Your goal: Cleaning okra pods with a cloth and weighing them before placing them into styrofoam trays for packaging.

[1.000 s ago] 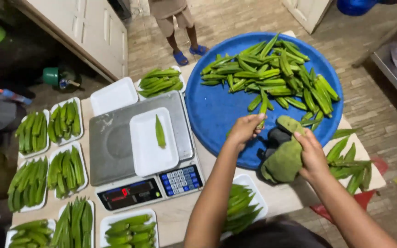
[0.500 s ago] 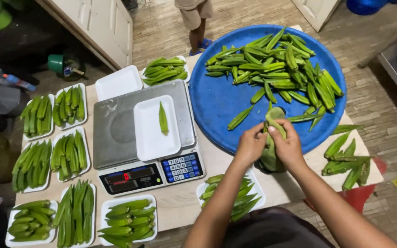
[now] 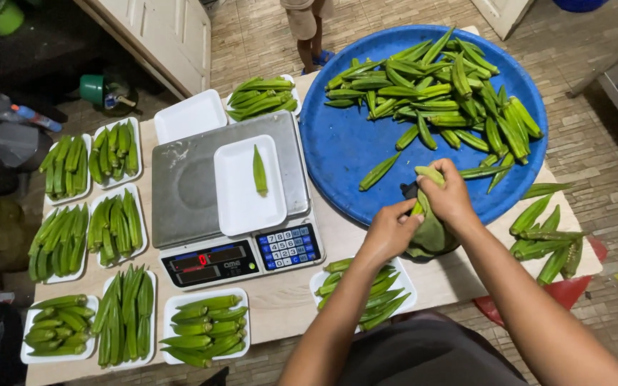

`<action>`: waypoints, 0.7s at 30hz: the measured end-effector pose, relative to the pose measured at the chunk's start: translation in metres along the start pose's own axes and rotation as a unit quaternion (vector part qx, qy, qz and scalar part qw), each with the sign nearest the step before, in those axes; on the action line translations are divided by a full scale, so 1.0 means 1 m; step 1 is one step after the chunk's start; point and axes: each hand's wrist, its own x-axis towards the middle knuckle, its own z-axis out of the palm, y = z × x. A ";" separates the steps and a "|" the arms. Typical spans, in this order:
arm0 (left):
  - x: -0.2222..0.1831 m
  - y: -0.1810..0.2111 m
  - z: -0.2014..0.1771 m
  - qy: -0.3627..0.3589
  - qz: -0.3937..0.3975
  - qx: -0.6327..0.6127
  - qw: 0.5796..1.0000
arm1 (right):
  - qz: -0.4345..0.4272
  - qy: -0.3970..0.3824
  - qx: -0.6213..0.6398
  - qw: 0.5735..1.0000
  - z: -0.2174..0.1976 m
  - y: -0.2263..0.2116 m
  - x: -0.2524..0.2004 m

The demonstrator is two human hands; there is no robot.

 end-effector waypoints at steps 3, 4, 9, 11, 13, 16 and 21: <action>-0.019 0.003 -0.009 -0.020 -0.005 -0.138 0.990 | 0.030 0.020 0.039 0.999 -0.003 -0.027 -0.007; -0.031 0.008 -0.014 -0.023 -0.007 -0.138 0.990 | 0.033 0.021 0.039 0.998 -0.008 -0.026 -0.002; -0.056 0.022 -0.040 -0.091 -0.030 -0.413 0.906 | 0.097 0.029 0.197 0.975 -0.033 -0.023 0.013; -0.050 0.015 -0.038 -0.072 -0.043 -0.434 0.897 | 0.079 -0.006 0.167 0.983 -0.036 -0.059 -0.031; -0.029 0.006 -0.033 -0.051 -0.042 -0.452 0.890 | 0.048 -0.041 0.140 0.988 -0.028 -0.084 -0.054; -0.009 -0.022 -0.013 0.017 -0.029 -0.374 0.927 | -0.017 -0.133 0.052 0.990 -0.004 -0.081 -0.077; -0.021 -0.032 -0.004 -0.004 0.006 -0.216 0.976 | -0.029 -0.062 0.004 0.998 0.003 -0.058 -0.054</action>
